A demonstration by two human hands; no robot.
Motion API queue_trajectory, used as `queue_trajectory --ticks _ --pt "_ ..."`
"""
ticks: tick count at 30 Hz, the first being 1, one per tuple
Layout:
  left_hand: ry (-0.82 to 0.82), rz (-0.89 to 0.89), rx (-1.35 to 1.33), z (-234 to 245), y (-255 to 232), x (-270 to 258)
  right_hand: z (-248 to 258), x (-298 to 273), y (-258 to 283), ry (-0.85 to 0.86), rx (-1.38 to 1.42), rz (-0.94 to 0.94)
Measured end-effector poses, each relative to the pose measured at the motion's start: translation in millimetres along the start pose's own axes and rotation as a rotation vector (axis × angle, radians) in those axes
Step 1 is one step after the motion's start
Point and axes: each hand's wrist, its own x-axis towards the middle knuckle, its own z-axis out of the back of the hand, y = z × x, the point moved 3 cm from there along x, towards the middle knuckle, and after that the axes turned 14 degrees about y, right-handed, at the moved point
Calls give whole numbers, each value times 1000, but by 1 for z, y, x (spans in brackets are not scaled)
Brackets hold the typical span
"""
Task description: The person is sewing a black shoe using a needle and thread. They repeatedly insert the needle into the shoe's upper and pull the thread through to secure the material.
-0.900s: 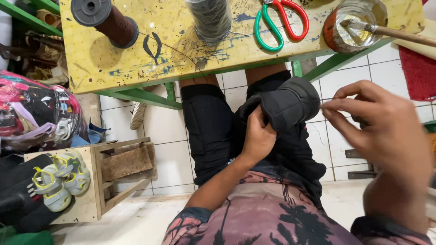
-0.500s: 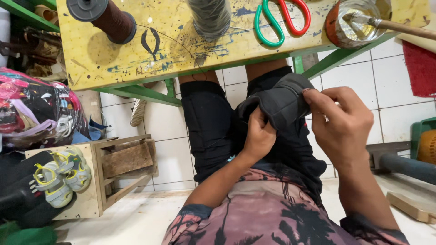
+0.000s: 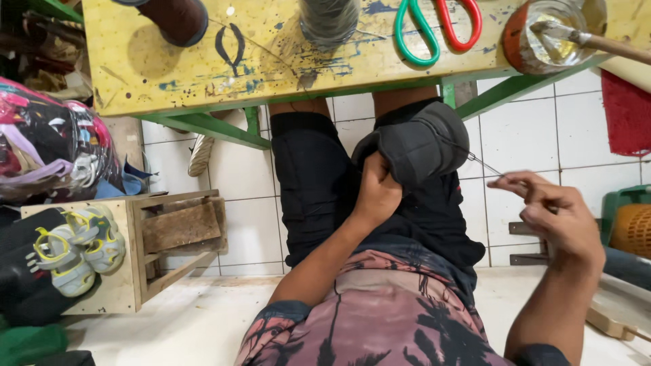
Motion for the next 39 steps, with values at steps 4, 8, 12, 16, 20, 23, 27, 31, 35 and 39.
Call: queue_trajectory --ticks 4,8,12,16,20,23,27,31,35,39 --pt "-6 32 20 0 0 -1 66 -70 -201 -326 -92 -712" --pt "-6 46 -24 -2 1 -4 81 -181 -364 -450 -79 -1374" --pt "17 4 -34 -8 -5 -10 62 -161 -382 -172 138 -1547" --pt "26 -6 34 -21 -24 -10 46 -37 -221 -154 -687 -1242" --pt "-36 -28 161 -23 -31 -8 -31 36 15 -387 -311 -98" --pt "-43 -45 203 -25 -41 -4 -60 57 82 -169 -405 225" --pt "9 26 276 -14 -41 -10 -73 87 105 -16 -674 341" --pt "30 62 43 10 -21 -39 -78 85 103 -17 -662 355" --pt "-87 -129 -844 24 -36 -56 -67 83 96 -47 -593 374" --pt "-33 -132 -728 15 -47 -51 -60 82 95 -60 -531 382"
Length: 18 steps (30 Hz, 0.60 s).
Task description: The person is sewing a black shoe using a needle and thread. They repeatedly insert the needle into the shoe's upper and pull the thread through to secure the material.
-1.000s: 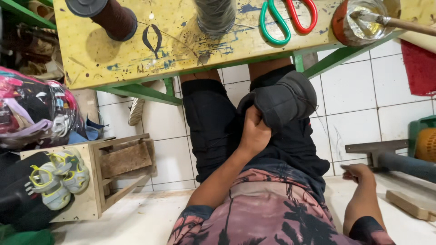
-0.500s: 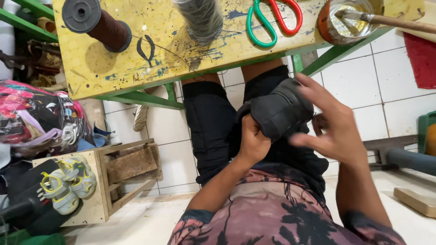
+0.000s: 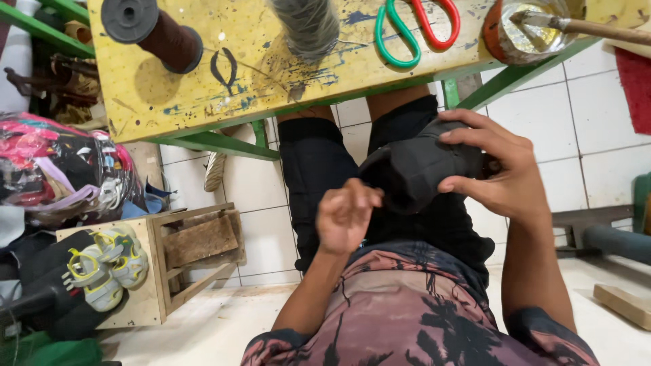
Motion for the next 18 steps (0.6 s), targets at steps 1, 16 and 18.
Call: queue_trajectory --ticks 1,16,18 --pt "2 -6 2 -13 -5 11 -2 -1 -2 2 -2 6" --pt "58 217 492 10 46 11 -4 -44 25 -61 -344 -622" --pt "78 178 541 4 41 11 2 -42 41 176 -88 -434"
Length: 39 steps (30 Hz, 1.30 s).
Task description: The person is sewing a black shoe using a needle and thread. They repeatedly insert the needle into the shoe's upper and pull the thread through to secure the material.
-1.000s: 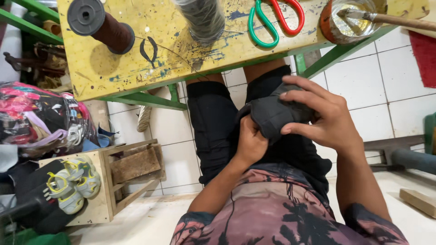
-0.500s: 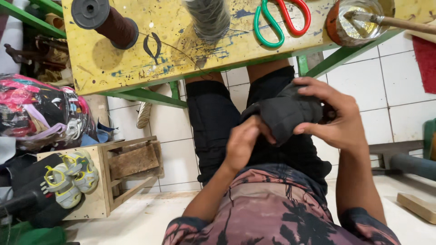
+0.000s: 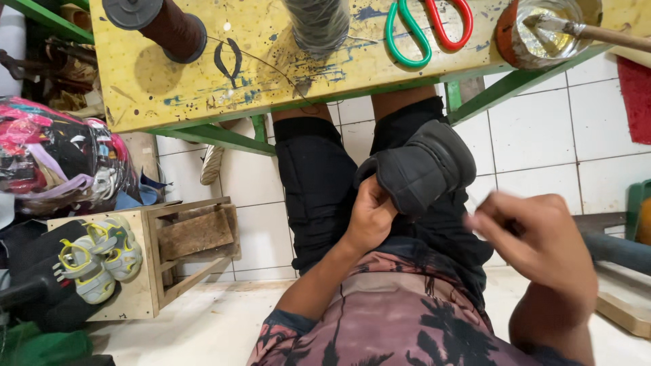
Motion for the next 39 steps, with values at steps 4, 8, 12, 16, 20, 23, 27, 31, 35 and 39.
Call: queue_trajectory --ticks 4,8,12,16,20,23,27,31,35,39 --pt "14 27 12 -14 -15 2 -3 4 -3 24 92 400" --pt "-19 38 56 -14 -19 -4 2 11 -7 -254 -713 355" --pt "-7 38 11 -8 -13 -9 3 25 -1 -157 -587 474" --pt "10 82 50 9 19 -12 5 35 4 -109 -608 538" --pt "-7 101 45 17 39 -20 4 41 10 -128 -523 624" --pt "-24 114 43 21 47 -23 3 43 6 -131 -442 642" --pt "32 99 11 13 27 -14 3 42 8 -175 -410 689" --pt "39 75 19 11 30 -9 2 41 5 -192 -402 668" --pt "27 87 -6 9 28 -8 1 41 -4 -181 -360 669" --pt "14 92 -3 8 19 -4 0 41 -12 -143 -309 609"
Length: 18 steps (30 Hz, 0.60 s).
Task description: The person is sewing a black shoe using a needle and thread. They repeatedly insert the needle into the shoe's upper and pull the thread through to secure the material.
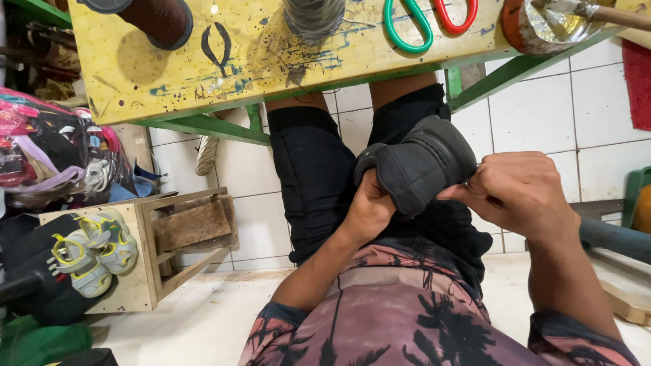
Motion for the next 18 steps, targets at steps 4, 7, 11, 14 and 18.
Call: queue_trajectory --ticks 4,7,11,14,18 --pt "-72 -32 -99 -1 11 -1 -3 -9 -6 23 -6 -48" --pt "-131 -16 33 4 28 -10 -6 -14 -10 88 -52 -124" --pt "-238 -23 45 5 31 -13 -3 -15 -9 86 54 -234" --pt "-222 -3 32 -2 15 -16 4 -31 -16 9 392 -377" --pt "-262 24 102 6 22 -25 17 -36 -31 -291 761 -685"
